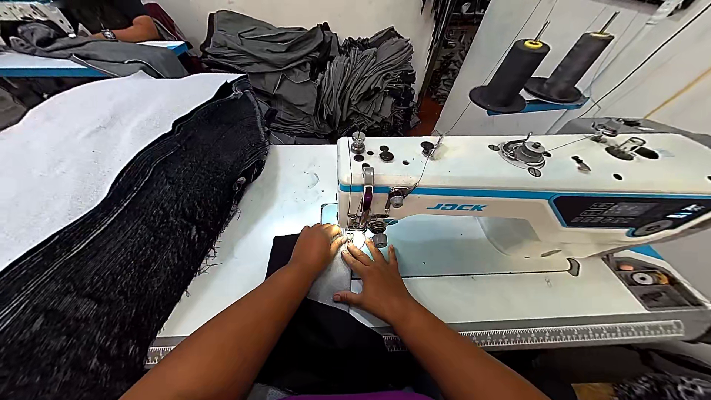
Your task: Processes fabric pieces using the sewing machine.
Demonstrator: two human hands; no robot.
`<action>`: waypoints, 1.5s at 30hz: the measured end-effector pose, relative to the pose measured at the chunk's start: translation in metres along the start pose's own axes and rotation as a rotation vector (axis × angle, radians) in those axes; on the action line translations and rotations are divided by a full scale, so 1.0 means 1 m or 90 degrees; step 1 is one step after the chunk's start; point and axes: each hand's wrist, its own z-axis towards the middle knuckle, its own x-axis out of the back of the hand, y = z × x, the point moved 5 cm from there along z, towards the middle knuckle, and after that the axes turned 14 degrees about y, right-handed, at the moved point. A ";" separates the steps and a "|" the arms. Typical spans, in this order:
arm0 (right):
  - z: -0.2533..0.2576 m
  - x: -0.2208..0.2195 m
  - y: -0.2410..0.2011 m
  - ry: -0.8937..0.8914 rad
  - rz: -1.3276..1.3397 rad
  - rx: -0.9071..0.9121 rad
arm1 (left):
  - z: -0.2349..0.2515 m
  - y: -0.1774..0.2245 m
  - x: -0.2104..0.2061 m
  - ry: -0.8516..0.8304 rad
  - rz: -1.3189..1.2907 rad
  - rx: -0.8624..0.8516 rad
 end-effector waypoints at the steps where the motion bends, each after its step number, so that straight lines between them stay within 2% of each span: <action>1: -0.001 0.001 -0.001 -0.006 -0.001 -0.002 | 0.000 0.001 0.001 -0.003 0.004 -0.003; 9: -0.004 -0.001 0.002 0.031 0.011 0.007 | 0.004 0.003 0.003 -0.060 0.021 0.020; 13: -0.006 -0.002 0.003 0.059 0.035 0.026 | 0.013 -0.002 0.005 0.032 0.029 0.009; 17: -0.007 0.001 0.001 0.063 0.055 0.040 | 0.030 -0.006 0.007 0.175 0.039 -0.029; 19: -0.007 0.001 0.001 0.055 0.065 0.041 | 0.039 -0.009 0.007 0.194 0.041 -0.033; 23: -0.006 0.002 0.001 0.050 0.076 0.049 | 0.051 -0.011 0.005 0.107 0.055 0.012; 27: -0.004 0.002 0.001 0.036 0.078 0.047 | 0.049 -0.009 0.008 0.063 0.051 0.071; 30: -0.006 0.000 0.001 0.031 0.070 0.043 | 0.043 -0.009 0.010 -0.040 0.102 0.142; 32: -0.011 0.000 -0.001 0.044 0.059 0.065 | 0.039 -0.014 0.018 -0.108 0.070 0.151; 33: -0.017 -0.002 -0.003 0.058 0.068 0.085 | 0.034 -0.017 0.028 -0.131 0.004 0.150; 34: -0.025 -0.003 -0.007 0.089 0.094 0.112 | 0.025 -0.018 0.043 -0.150 -0.098 0.152; 36: -0.040 -0.004 -0.016 0.222 0.229 0.194 | -0.002 -0.011 0.086 -0.178 -0.299 0.174; 38: -0.041 0.005 -0.027 0.257 0.468 0.227 | -0.030 0.000 0.133 -0.157 -0.437 0.181; 42: -0.019 0.056 -0.070 0.150 0.946 0.164 | -0.067 0.028 0.189 -0.125 -0.453 0.038; 45: -0.015 0.086 -0.099 0.078 1.089 0.128 | -0.080 0.041 0.209 -0.104 -0.398 -0.036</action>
